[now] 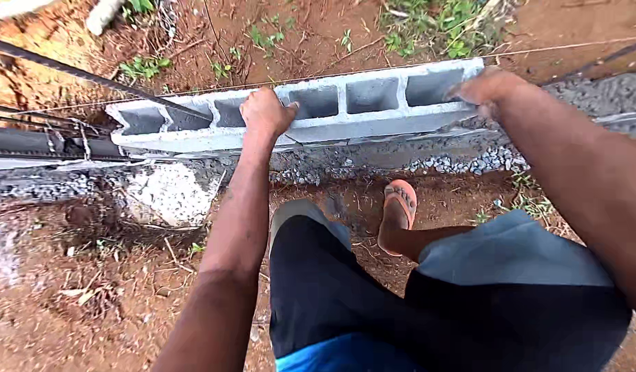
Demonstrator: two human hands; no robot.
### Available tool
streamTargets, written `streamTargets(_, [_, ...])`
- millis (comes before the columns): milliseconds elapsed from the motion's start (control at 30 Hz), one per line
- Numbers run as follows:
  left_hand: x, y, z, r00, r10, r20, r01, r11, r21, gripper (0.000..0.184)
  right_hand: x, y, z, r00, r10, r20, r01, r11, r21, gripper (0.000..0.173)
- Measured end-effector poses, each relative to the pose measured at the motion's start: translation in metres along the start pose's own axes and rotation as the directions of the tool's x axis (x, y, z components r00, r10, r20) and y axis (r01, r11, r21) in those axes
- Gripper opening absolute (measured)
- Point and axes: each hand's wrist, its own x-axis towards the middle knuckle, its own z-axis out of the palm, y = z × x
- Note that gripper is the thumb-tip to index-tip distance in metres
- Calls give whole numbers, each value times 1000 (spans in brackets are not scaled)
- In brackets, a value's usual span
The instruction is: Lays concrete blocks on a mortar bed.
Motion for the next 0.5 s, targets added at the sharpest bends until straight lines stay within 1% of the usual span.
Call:
streamTargets(67, [-1, -3, 3, 999, 11, -32, -11, 1000, -2, 70, -7, -4, 3, 999, -3, -34, 2, 1000, -12, 64])
streamTargets(167, [0, -3, 9, 997, 30, -74, -31, 1000, -6, 69, -17, -6, 4, 994, -64, -94, 57, 996, -75, 67])
streamTargets(300, [-3, -2, 12, 993, 40, -113, -44, 999, -25, 71, -33, -7, 7, 979, -131, -153, 100, 976, -192, 59])
streamTargets(433, [-3, -3, 13, 989, 47, -139, -55, 997, -55, 72, -38, 1, 9, 963, -221, -156, 175, 949, -261, 52])
streamTargets(500, [-2, -2, 12, 989, 45, -143, -54, 997, -57, 72, -35, 0, 8, 959, -243, -147, 194, 938, -287, 51])
